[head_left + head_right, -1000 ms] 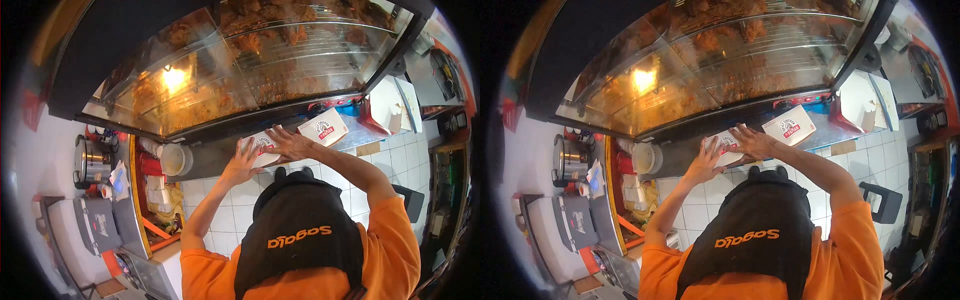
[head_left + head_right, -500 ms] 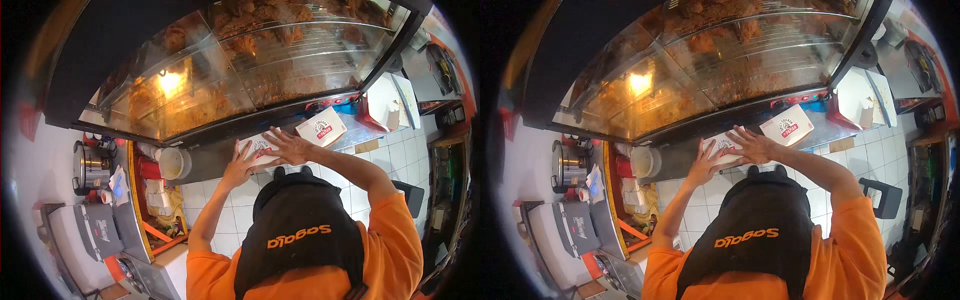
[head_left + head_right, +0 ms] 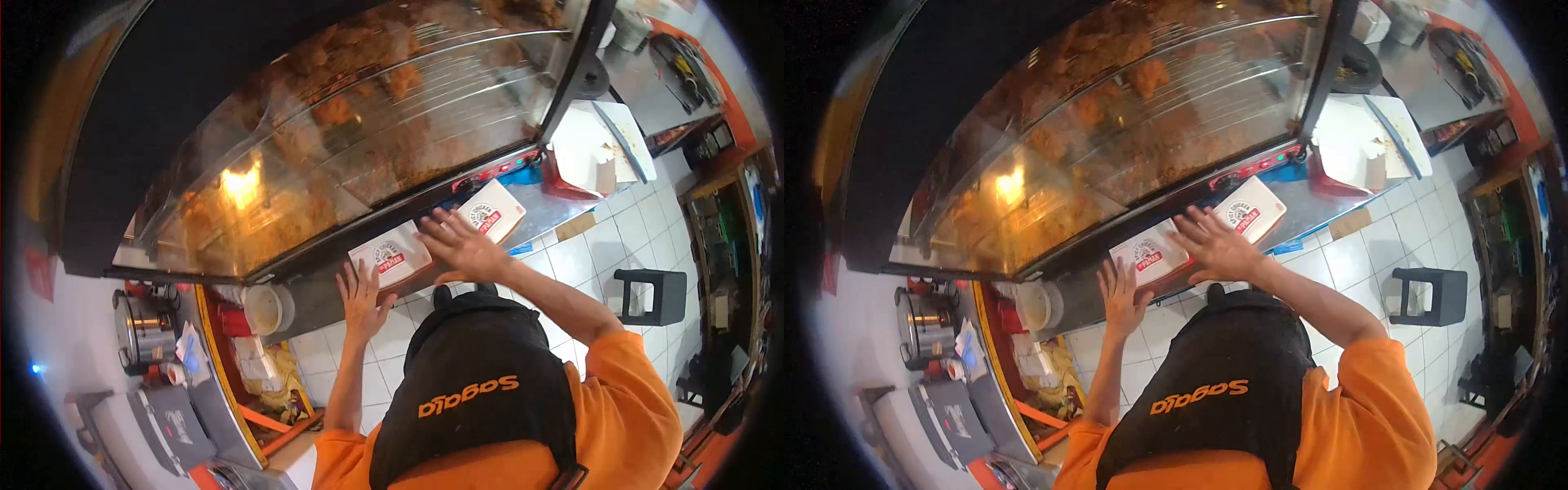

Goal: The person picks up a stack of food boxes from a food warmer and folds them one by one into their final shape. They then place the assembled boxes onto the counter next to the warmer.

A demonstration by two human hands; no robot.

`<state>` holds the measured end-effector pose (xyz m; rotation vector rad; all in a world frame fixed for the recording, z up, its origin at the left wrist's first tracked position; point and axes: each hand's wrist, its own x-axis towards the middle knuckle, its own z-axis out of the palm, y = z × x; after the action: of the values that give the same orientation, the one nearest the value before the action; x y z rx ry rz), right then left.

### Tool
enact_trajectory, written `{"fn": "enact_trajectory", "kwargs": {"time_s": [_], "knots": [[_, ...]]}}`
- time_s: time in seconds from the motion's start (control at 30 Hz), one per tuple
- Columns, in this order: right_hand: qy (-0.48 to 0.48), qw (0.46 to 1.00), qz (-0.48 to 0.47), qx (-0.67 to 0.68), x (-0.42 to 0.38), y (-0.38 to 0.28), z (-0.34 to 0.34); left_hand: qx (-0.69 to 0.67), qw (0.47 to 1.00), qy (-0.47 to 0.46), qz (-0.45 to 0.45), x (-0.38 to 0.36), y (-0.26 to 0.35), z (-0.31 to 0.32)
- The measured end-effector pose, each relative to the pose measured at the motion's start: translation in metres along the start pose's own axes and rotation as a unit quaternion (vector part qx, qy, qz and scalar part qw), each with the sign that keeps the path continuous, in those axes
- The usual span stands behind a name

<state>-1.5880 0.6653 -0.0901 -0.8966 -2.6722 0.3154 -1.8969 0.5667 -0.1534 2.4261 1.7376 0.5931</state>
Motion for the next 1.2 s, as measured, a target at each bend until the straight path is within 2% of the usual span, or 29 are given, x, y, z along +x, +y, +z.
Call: {"fn": "enact_trajectory", "kwargs": {"time_s": [0.03,0.07,0.13,0.17,0.2,0.27,0.3,0.33,0.37,0.4,0.47,0.5,0.53,0.6,0.67,0.73,0.77,0.8,0.87,0.9,0.93,1.0,1.03,1.07,1.13,1.17,1.2], "knots": [[0.002,1.000,0.019,-0.019,-0.013,0.017,-0.007,0.017,1.000,0.002,-0.006,-0.002,0.005,0.002],[-0.071,0.992,0.073,-0.070,-0.027,0.031,-0.015,0.017,1.000,-0.001,-0.001,-0.001,0.010,0.007],[-0.163,0.968,0.123,-0.145,-0.037,0.054,-0.035,-0.037,0.995,0.066,-0.072,-0.001,0.024,0.014],[-0.159,0.969,0.127,-0.139,-0.036,0.060,-0.032,-0.083,0.984,0.081,-0.136,0.001,0.025,0.021],[-0.165,0.972,0.106,-0.128,-0.034,0.068,-0.027,-0.080,0.985,0.079,-0.133,0.004,0.022,0.027],[-0.170,0.974,0.081,-0.122,-0.030,0.084,-0.012,-0.196,0.934,0.158,-0.255,0.012,0.018,0.042],[-0.186,0.974,0.048,-0.118,-0.024,0.087,-0.005,-0.195,0.933,0.161,-0.256,0.014,0.015,0.047],[-0.202,0.973,0.012,-0.114,-0.020,0.091,0.000,-0.324,0.886,0.185,-0.276,0.015,0.009,0.051],[-0.157,0.976,-0.025,-0.150,-0.025,0.093,0.003,-0.446,0.821,0.206,-0.289,0.015,0.004,0.053],[-0.156,0.975,-0.031,-0.152,-0.025,0.092,-0.002,-0.444,0.821,0.212,-0.290,0.014,0.003,0.054],[-0.199,0.969,0.071,-0.126,-0.023,0.085,-0.020,-0.418,0.843,0.187,-0.283,0.011,0.001,0.052],[-0.134,0.982,0.039,-0.128,-0.024,0.082,-0.026,-0.451,0.831,0.184,-0.269,0.012,0.002,0.053],[-0.135,0.982,0.033,-0.127,-0.018,0.071,-0.040,-0.449,0.829,0.189,-0.273,0.011,0.003,0.058],[-0.045,0.994,0.050,-0.092,0.006,0.035,-0.066,-0.440,0.831,0.169,-0.296,0.012,0.008,0.069],[0.018,0.999,-0.018,-0.030,0.030,0.017,-0.047,-0.452,0.816,0.173,-0.316,0.020,0.018,0.076],[-0.055,0.995,-0.011,-0.079,0.047,-0.002,-0.037,-0.547,0.730,0.206,-0.354,0.019,0.006,0.101],[-0.060,0.992,-0.030,-0.103,0.051,0.002,-0.016,-0.570,0.678,0.164,-0.435,0.035,0.032,0.064],[-0.057,0.993,-0.026,-0.105,0.053,0.008,0.007,-0.571,0.680,0.162,-0.431,0.035,0.028,0.067],[0.143,0.979,-0.071,-0.130,0.056,0.019,0.036,-0.648,0.587,0.195,-0.445,0.030,0.013,0.078],[0.030,0.995,-0.049,-0.077,0.044,0.000,-0.045,-0.661,0.593,0.191,-0.418,0.031,0.015,0.075],[0.028,0.995,-0.048,-0.078,0.037,0.006,-0.065,-0.663,0.591,0.189,-0.419,0.031,0.017,0.072],[0.119,0.991,0.009,0.062,0.013,0.035,-0.088,-0.626,0.605,0.217,-0.442,0.032,0.018,0.068],[0.104,0.987,0.108,0.064,-0.010,0.060,-0.093,-0.635,0.616,0.238,-0.402,0.027,0.011,0.074],[0.091,0.978,0.188,-0.005,-0.037,0.085,-0.103,-0.568,0.658,0.247,-0.428,0.031,0.027,0.053],[0.077,0.920,0.370,-0.098,-0.096,0.142,-0.102,-0.517,0.684,0.292,-0.424,0.030,0.031,0.039],[0.089,0.887,0.419,-0.174,-0.126,0.157,-0.096,-0.522,0.683,0.288,-0.420,0.032,0.035,0.033],[0.101,0.844,0.464,-0.249,-0.153,0.171,-0.086,-0.455,0.742,0.310,-0.382,0.033,0.040,0.027]]}}
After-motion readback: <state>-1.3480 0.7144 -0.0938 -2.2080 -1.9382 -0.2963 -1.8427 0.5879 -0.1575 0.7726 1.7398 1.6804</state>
